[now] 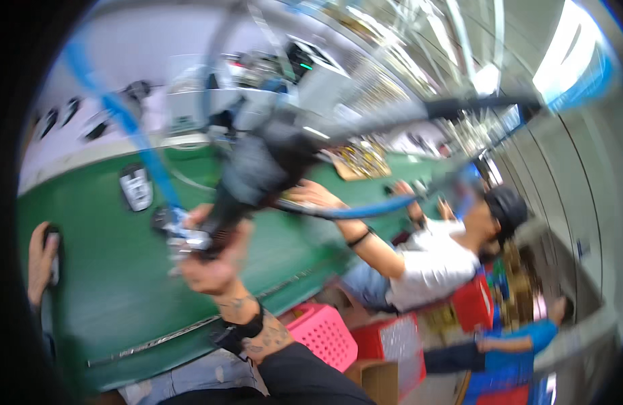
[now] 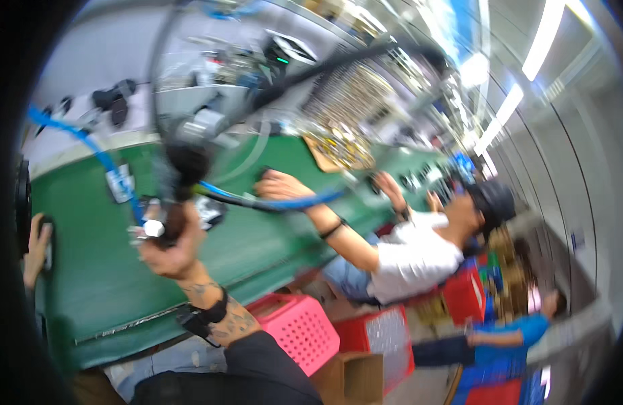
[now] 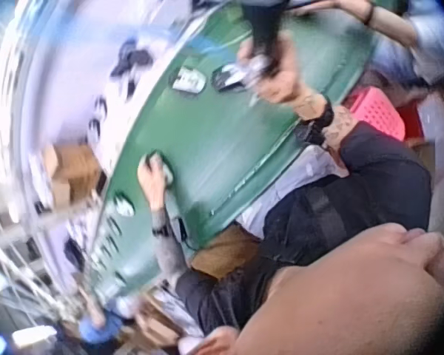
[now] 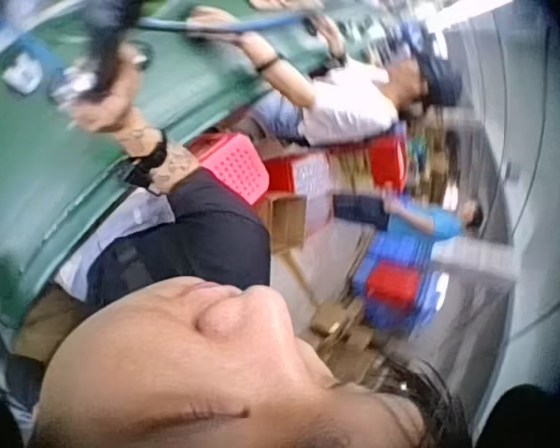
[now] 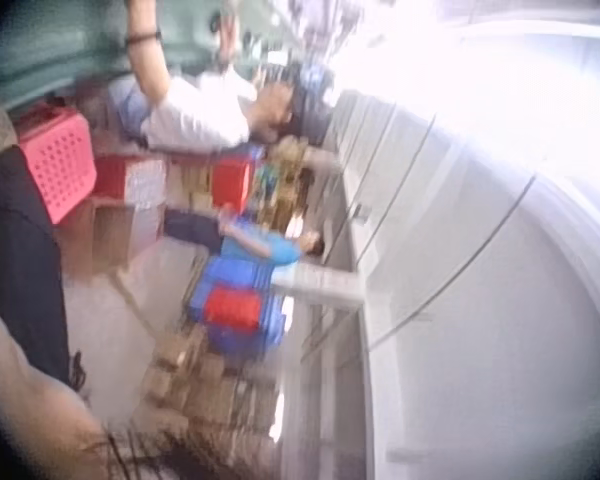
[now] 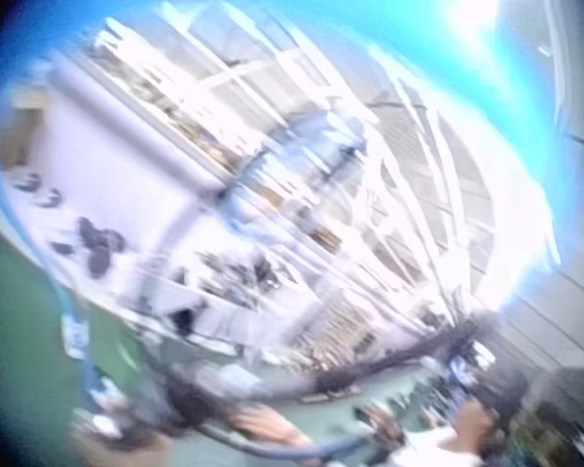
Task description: Using a pneumatic screwdriver to secure the bottom plate of computer mice on an assembly line.
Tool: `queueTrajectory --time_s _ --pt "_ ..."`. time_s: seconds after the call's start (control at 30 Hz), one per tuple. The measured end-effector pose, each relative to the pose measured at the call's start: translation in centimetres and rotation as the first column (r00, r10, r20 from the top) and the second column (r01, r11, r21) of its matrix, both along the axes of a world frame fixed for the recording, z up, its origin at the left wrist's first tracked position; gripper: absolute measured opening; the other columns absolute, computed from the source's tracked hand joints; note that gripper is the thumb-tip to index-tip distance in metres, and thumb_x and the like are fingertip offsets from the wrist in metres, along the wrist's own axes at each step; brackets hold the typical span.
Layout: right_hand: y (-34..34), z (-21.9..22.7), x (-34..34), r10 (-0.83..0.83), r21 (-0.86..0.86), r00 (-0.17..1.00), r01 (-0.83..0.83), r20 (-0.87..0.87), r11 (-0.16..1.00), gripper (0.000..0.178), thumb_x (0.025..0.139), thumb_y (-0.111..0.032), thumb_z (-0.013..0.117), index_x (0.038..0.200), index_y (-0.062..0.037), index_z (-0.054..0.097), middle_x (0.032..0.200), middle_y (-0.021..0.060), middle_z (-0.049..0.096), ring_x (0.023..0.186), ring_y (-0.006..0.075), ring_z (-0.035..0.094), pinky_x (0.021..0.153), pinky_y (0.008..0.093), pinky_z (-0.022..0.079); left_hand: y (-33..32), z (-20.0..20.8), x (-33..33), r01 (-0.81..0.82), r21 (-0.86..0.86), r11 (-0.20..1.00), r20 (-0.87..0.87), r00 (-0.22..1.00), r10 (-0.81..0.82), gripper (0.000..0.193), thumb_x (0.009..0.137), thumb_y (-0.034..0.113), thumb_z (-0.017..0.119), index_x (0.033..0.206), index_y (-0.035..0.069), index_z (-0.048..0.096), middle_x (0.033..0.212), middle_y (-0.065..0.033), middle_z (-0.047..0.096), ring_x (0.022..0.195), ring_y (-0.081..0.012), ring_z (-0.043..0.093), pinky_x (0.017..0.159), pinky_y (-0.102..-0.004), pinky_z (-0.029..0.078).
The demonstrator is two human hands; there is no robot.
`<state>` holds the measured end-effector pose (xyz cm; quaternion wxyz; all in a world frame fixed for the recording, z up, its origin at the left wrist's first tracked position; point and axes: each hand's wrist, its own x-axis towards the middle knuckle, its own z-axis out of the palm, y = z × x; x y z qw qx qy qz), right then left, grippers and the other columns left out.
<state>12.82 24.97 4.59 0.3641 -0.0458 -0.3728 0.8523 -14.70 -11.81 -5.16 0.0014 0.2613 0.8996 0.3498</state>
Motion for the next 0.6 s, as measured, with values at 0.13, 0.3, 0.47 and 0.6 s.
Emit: queueTrajectory --time_s 0.13,0.3,0.47,0.6 --pt "1.9 2.0 2.1 -0.371 0.709 0.912 0.379 -0.177 0.594 0.028 0.091 -0.026 0.051 0.107 -0.0048 0.059 0.09 0.015 0.061 0.081 0.0232 0.059 0.064 0.0369 0.052 5.4 7.3 7.7 0.102 -0.187 0.977 -0.353 0.921 -0.163 0.051 0.072 0.026 0.069 0.116 0.005 0.054 0.125 -0.0225 0.048 0.116 -0.0366 0.047 0.097 -0.0439 0.04" --pt "3.2 -0.7 4.5 -0.707 0.723 0.669 0.603 -0.229 0.336 0.019 0.087 -0.016 0.058 0.096 0.0008 0.058 0.094 0.0187 0.059 0.088 0.03 0.06 0.074 0.0451 0.052 0.5 6.7 2.4 -0.043 -0.139 0.989 -0.575 0.817 -0.045 0.045 0.073 0.035 0.062 0.11 0.011 0.057 0.103 -0.018 0.058 0.09 -0.0358 0.059 0.078 -0.044 0.05" --pt "1.9 0.9 3.7 -0.55 0.569 0.217 0.03 -0.807 -0.822 0.019 0.085 -0.014 0.061 0.089 0.0048 0.06 0.104 0.0189 0.058 0.104 0.0342 0.056 0.088 0.0524 0.047 -17.0 9.5 -6.0 -0.428 -0.147 0.892 -0.513 0.804 0.301 0.049 0.065 0.026 0.067 0.111 0.008 0.059 0.118 -0.0169 0.052 0.103 -0.0329 0.055 0.09 -0.0398 0.046" --pt "6.9 -2.7 4.3 -0.307 0.234 0.131 -0.396 -0.943 -0.888 0.029 0.086 -0.016 0.06 0.103 0.0062 0.057 0.118 0.0197 0.052 0.117 0.0373 0.046 0.095 0.0522 0.042 -25.2 9.1 -9.1 -0.486 -0.171 0.857 -0.364 0.84 0.404 0.057 0.063 0.023 0.067 0.117 0.008 0.057 0.125 -0.0133 0.05 0.115 -0.0302 0.049 0.098 -0.0361 0.04"
